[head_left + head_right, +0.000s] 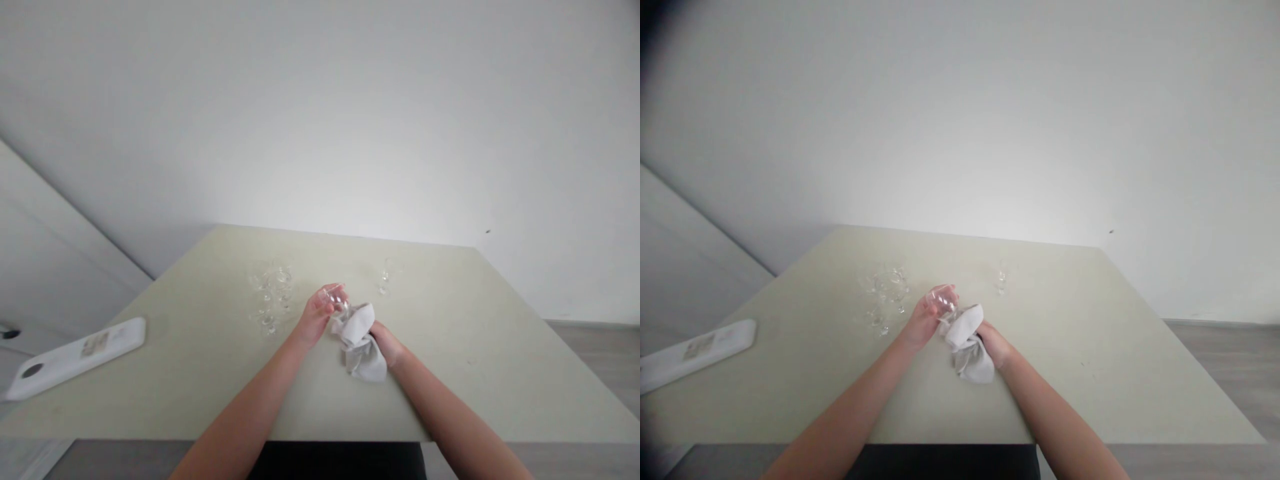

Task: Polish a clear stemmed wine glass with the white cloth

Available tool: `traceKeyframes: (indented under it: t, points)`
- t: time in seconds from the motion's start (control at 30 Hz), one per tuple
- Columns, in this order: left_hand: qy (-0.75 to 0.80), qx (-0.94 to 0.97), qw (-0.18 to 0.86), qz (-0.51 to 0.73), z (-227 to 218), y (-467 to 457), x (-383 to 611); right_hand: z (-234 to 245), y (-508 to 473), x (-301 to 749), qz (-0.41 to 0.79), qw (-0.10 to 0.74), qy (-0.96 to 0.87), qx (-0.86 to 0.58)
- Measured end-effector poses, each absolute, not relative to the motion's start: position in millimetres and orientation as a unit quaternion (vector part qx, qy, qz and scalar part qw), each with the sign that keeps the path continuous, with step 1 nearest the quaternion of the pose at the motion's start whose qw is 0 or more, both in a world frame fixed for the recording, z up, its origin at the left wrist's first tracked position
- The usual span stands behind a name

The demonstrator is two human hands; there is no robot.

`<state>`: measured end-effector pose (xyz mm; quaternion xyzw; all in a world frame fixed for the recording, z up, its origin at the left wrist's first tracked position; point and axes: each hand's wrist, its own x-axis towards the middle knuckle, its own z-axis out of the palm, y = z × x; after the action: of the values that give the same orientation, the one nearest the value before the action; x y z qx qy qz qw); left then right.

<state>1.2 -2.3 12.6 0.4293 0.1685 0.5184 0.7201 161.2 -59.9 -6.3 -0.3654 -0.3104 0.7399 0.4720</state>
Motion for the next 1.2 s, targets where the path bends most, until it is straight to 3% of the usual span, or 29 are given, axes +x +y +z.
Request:
traceKeyframes:
  t: [0.47, 0.9, 1.2]
  points:
    - [0.169, 0.374, 0.705, 0.579, 11, 2, -1, -8, -63, 156, 0.767, 0.455, -0.326, -0.316]
    - [0.170, 0.427, 0.703, 0.542, 10, -3, 1, -13, -59, 156, 0.719, 0.406, -0.448, -0.344]
    - [0.187, 0.407, 0.704, 0.552, 12, -1, 0, -12, -60, 152, 0.716, 0.429, -0.426, -0.350]
